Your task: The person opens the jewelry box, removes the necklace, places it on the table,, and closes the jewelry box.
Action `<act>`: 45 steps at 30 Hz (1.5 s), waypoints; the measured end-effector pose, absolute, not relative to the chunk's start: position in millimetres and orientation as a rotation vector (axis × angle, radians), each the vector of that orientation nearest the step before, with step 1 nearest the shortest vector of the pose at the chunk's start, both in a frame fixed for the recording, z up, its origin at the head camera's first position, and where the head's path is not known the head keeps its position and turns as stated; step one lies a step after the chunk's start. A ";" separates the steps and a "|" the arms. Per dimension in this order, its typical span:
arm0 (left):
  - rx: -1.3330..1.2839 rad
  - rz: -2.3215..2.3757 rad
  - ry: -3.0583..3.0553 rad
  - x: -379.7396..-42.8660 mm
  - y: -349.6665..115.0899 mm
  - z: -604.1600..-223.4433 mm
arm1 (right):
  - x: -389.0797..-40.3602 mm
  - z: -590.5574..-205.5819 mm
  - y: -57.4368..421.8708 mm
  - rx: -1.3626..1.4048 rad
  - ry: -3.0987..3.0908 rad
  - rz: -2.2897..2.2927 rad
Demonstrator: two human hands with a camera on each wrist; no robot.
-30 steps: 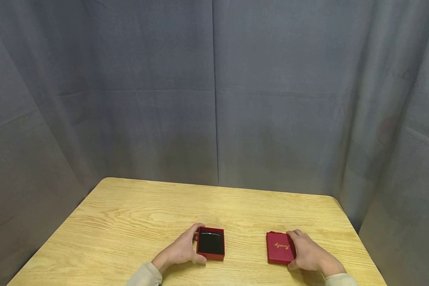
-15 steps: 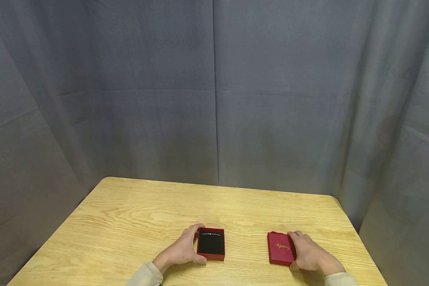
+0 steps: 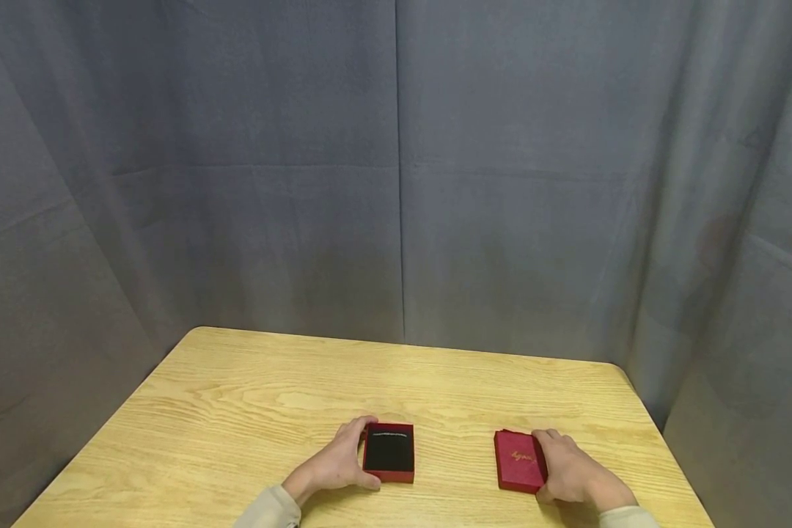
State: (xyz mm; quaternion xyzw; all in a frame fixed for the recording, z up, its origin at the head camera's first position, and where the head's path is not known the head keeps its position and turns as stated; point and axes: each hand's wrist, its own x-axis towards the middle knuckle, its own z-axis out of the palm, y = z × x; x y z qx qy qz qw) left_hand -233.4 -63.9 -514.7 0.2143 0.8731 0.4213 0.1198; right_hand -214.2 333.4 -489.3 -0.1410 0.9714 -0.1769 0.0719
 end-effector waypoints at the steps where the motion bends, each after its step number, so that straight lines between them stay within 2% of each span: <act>1: 0.625 1.229 2.552 -233.0 -63.8 -514.7 | -214.1 -489.4 333.3 -0.424 2.920 -0.534; 24: 0.625 1.216 2.552 -231.8 -63.2 -513.7 | -209.8 -483.3 329.4 -0.421 2.887 -0.577; 45: 0.647 1.195 2.537 -234.3 -65.6 -514.4 | -209.6 -463.7 275.3 -0.630 3.107 -0.610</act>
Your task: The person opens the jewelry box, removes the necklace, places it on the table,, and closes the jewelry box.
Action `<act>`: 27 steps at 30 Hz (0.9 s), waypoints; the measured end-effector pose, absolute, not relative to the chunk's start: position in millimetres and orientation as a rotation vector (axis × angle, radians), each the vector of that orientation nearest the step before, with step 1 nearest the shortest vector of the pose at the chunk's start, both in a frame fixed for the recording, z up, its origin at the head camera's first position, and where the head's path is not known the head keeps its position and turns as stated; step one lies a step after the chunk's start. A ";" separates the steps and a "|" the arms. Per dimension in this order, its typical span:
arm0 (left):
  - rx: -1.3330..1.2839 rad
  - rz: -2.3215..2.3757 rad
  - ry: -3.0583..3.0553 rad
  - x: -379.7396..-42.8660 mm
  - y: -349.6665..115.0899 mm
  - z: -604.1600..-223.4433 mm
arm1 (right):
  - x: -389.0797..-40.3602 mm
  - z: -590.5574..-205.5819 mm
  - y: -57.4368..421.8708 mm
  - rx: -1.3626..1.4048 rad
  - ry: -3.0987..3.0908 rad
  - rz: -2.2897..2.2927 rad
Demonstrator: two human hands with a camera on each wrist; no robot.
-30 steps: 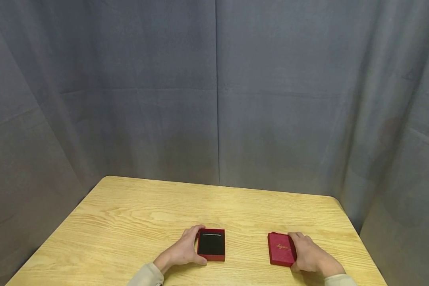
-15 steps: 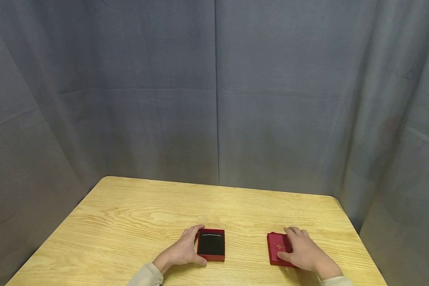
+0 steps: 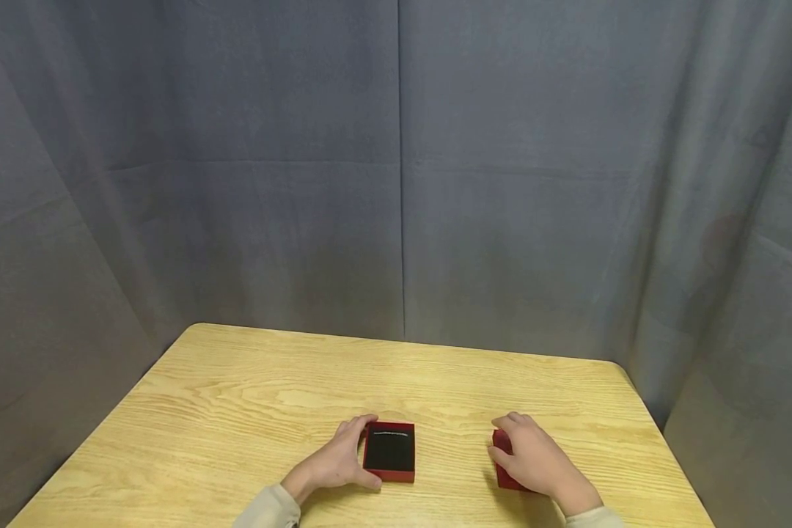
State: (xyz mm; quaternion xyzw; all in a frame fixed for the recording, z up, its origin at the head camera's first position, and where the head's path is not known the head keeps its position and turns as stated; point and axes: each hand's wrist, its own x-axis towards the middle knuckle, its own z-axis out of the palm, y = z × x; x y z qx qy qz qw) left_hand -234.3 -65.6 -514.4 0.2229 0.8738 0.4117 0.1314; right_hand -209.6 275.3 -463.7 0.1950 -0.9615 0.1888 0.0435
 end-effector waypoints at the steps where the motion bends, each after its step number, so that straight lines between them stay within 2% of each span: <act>1: 0.647 1.196 2.536 -234.3 -65.7 -514.3 | -210.1 -463.7 272.7 0.609 -2.934 0.576; 27: 0.629 1.178 2.575 -233.9 -62.8 -513.6 | -221.9 -462.9 211.5 0.912 -2.932 0.728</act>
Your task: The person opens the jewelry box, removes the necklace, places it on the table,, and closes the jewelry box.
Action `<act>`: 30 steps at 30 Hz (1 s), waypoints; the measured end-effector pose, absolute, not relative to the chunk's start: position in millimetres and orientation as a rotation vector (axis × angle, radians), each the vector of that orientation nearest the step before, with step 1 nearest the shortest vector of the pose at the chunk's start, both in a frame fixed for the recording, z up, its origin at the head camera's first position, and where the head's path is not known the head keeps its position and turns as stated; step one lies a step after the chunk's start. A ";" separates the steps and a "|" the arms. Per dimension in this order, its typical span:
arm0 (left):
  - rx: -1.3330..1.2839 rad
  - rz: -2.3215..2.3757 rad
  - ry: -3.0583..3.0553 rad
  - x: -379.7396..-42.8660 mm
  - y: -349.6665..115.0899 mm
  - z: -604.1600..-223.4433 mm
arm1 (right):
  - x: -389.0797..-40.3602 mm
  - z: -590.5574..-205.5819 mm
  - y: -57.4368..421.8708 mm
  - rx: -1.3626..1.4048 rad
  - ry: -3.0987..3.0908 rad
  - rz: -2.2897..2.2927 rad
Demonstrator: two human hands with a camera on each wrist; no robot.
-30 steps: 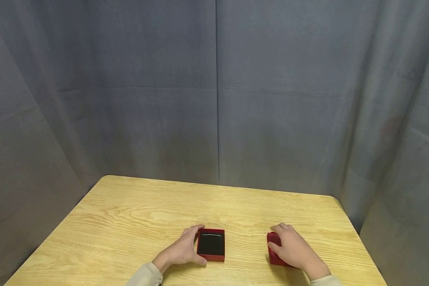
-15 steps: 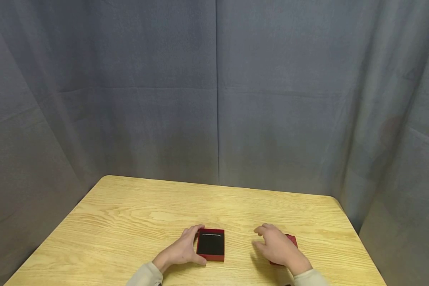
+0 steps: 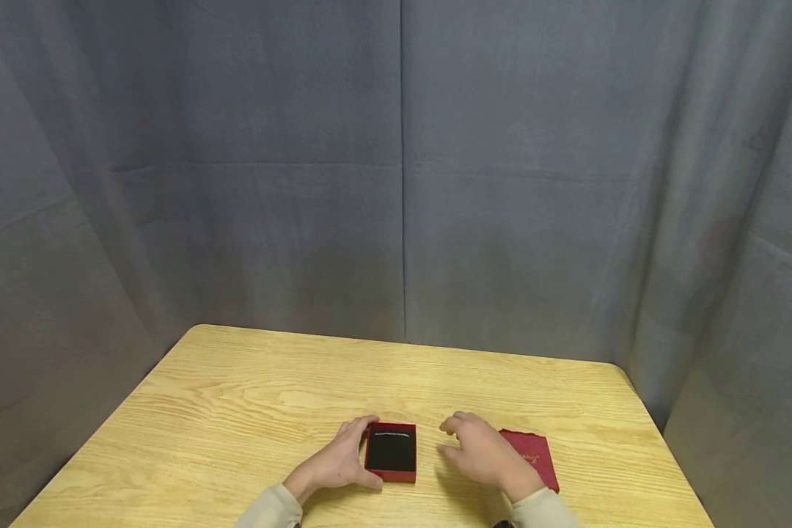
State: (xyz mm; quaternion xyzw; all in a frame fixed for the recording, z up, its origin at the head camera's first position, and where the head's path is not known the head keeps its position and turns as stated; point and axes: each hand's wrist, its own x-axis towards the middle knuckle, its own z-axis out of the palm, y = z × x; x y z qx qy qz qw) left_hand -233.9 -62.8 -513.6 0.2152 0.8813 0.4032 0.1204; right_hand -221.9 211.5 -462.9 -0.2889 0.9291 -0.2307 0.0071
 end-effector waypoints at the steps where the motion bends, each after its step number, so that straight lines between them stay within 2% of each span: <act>1: 0.627 1.178 2.575 -233.9 -62.7 -513.6 | -222.3 -463.4 209.6 -0.912 2.908 -0.721; 30: 0.605 1.198 2.564 -232.5 -62.0 -512.1 | -229.6 -470.2 171.7 -0.994 2.875 -0.716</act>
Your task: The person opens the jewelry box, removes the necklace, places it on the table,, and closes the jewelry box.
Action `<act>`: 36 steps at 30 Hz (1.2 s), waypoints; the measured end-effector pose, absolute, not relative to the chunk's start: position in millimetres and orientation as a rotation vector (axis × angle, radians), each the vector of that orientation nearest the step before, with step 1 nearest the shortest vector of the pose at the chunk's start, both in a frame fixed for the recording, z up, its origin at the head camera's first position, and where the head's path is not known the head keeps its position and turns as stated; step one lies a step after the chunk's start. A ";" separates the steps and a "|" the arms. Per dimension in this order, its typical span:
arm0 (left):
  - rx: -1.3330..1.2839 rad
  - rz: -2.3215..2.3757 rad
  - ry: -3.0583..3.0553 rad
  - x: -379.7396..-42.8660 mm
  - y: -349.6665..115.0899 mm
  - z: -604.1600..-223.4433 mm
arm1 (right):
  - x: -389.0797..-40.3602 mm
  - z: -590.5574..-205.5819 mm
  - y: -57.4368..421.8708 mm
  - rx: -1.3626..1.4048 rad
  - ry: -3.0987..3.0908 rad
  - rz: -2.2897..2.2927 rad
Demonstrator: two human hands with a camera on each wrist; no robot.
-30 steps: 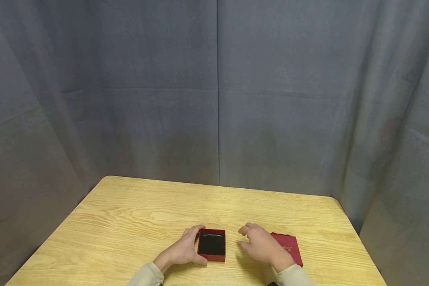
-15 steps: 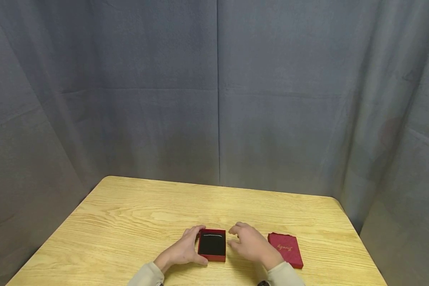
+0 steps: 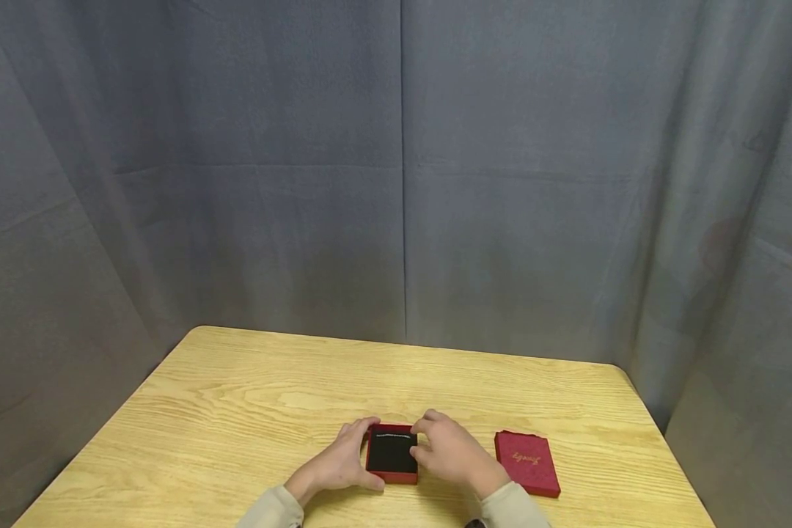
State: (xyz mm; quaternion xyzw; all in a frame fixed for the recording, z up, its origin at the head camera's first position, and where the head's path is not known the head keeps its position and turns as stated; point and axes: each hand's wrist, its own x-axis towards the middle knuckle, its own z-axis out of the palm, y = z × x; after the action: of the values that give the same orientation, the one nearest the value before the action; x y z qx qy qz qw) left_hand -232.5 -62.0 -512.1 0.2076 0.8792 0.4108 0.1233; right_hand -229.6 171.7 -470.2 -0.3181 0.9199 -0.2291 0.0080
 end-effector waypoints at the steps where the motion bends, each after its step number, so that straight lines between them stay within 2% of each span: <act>1: 0.605 1.197 2.564 -232.4 -62.0 -511.9 | -229.6 -470.7 170.5 -0.994 2.877 -0.709; 36: 0.619 1.209 2.553 -233.2 -62.7 -513.5 | -229.1 -479.9 152.1 -0.961 3.087 -0.446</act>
State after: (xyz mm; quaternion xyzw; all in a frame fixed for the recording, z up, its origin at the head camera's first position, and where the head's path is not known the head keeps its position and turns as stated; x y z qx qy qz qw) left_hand -233.2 -62.7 -513.5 0.2125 0.8759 0.4149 0.1243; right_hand -229.1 152.1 -479.9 -0.2939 0.9441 -0.1365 -0.0612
